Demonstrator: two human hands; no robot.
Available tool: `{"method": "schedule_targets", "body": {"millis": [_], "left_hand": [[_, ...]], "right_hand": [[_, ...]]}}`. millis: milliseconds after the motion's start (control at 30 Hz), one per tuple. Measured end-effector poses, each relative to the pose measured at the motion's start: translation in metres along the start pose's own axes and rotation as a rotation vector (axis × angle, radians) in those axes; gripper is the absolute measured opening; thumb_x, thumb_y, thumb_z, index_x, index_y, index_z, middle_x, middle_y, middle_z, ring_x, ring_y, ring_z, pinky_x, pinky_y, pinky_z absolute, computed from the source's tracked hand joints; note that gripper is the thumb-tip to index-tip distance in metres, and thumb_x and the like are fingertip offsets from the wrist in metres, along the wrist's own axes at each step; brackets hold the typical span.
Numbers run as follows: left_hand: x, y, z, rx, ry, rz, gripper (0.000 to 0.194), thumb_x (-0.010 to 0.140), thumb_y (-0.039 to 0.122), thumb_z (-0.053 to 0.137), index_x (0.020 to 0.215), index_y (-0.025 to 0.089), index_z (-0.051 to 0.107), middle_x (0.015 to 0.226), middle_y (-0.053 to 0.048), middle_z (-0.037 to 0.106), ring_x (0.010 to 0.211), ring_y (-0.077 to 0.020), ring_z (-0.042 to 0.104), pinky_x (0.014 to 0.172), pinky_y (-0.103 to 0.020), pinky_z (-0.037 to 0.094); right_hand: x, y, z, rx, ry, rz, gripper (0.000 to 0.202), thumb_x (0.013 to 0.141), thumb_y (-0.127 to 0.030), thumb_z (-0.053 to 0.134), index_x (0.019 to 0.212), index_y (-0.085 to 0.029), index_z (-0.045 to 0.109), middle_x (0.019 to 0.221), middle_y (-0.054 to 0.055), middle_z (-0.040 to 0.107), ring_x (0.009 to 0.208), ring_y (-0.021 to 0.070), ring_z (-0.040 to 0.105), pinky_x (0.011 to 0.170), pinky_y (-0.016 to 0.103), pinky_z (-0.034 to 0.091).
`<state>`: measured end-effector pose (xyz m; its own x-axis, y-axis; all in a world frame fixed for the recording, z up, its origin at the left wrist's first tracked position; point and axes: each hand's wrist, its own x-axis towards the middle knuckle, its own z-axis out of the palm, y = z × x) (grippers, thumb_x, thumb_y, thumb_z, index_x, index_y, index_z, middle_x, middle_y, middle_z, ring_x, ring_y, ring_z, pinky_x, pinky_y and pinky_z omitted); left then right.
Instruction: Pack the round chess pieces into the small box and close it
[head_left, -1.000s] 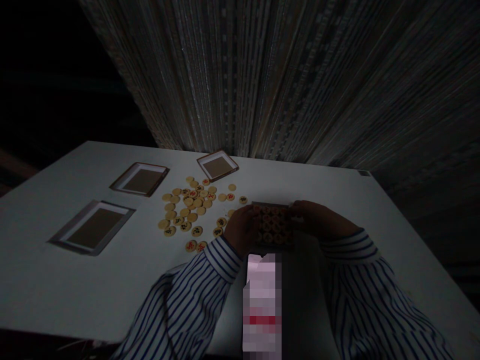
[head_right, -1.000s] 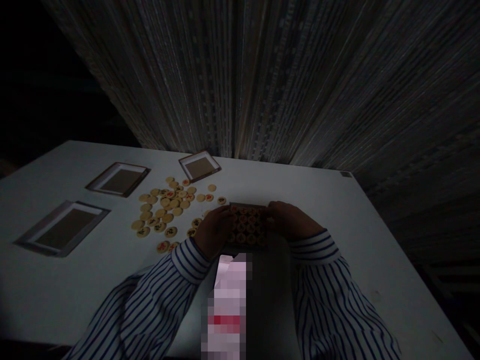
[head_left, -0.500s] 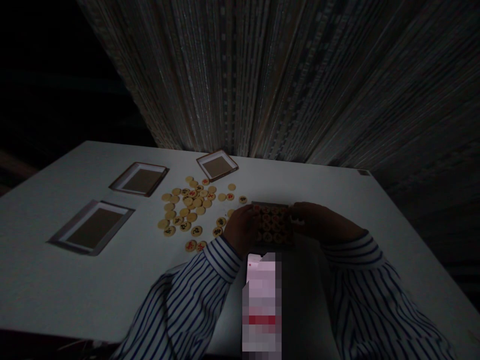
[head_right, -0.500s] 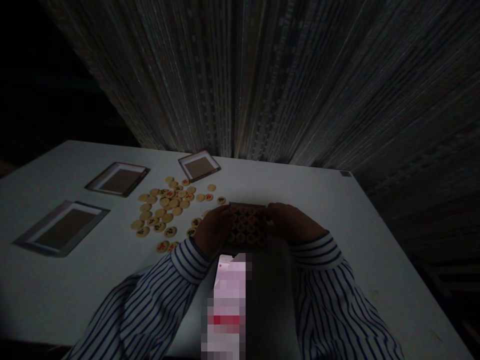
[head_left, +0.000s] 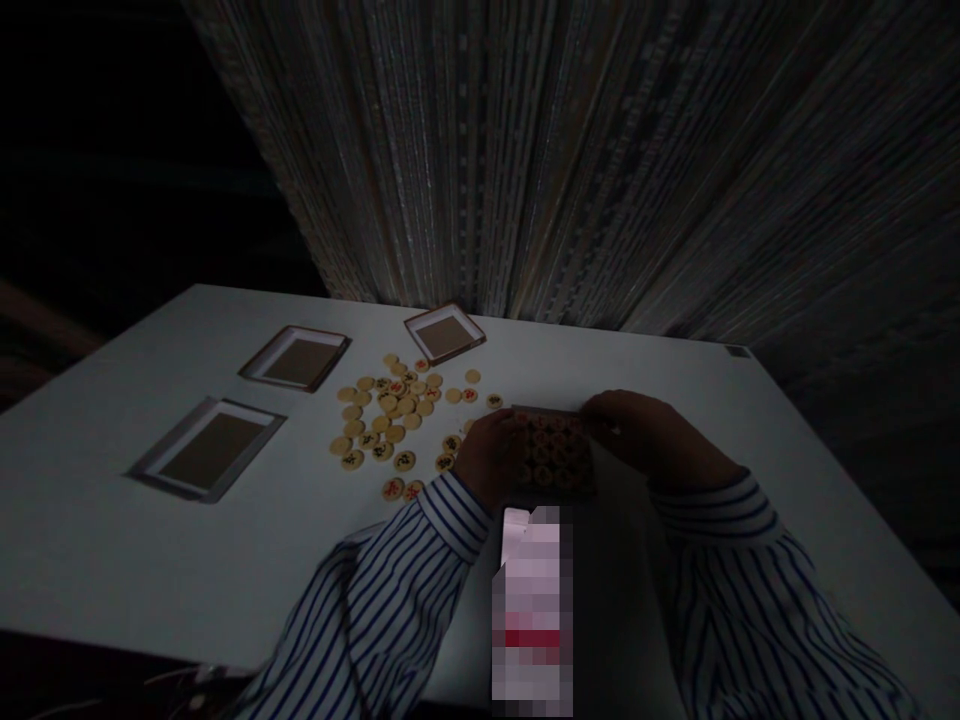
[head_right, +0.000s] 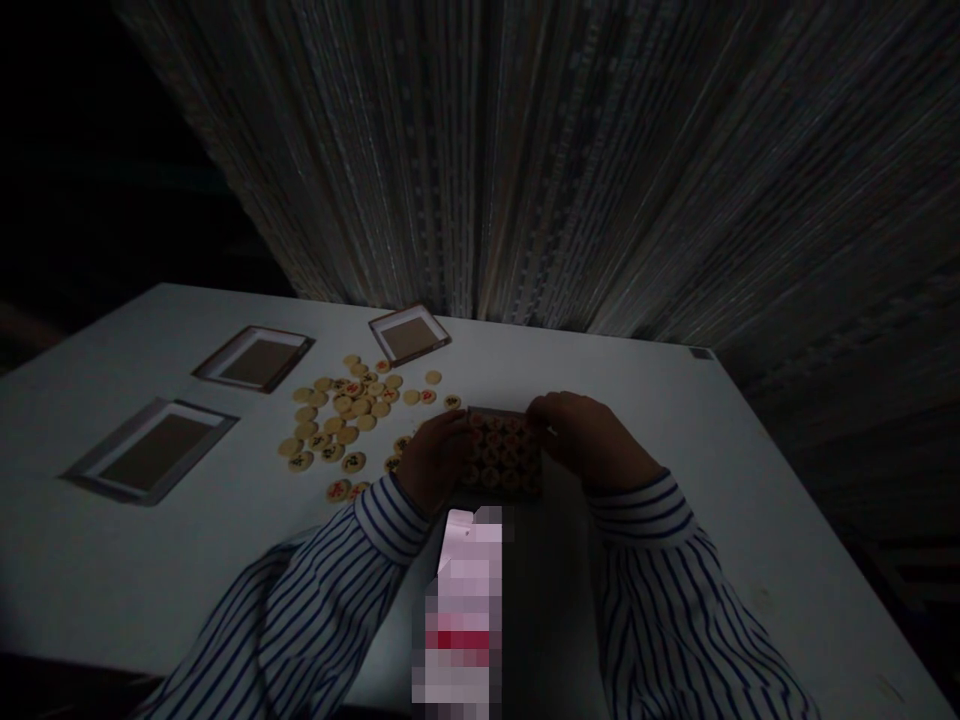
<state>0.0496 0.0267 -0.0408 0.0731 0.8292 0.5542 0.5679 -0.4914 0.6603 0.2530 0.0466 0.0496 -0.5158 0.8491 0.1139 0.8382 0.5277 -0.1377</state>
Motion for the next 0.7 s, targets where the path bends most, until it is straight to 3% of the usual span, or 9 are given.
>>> {"method": "schedule_targets", "body": {"millis": [300, 700], "left_hand": [[0.003, 0.000, -0.005, -0.075, 0.089, -0.036, 0.013, 0.074, 0.015, 0.056, 0.086, 0.018, 0.061, 0.092, -0.007, 0.066, 0.090, -0.0190, 0.060, 0.080, -0.035, 0.050], [0.010, 0.009, -0.017, -0.063, 0.134, -0.051, 0.005, 0.075, 0.016, 0.054, 0.075, 0.017, 0.059, 0.074, -0.004, 0.065, 0.073, -0.0164, 0.060, 0.068, -0.029, 0.049]], "right_hand": [[-0.001, -0.005, -0.003, -0.054, 0.225, -0.022, 0.019, 0.082, -0.021, 0.043, 0.086, -0.017, 0.061, 0.083, 0.006, 0.065, 0.074, 0.0169, 0.058, 0.064, 0.028, 0.044], [0.005, -0.028, -0.019, -0.020, 0.307, 0.000, 0.021, 0.083, -0.021, 0.045, 0.092, -0.017, 0.063, 0.090, 0.007, 0.068, 0.082, 0.0194, 0.062, 0.074, 0.032, 0.048]]}}
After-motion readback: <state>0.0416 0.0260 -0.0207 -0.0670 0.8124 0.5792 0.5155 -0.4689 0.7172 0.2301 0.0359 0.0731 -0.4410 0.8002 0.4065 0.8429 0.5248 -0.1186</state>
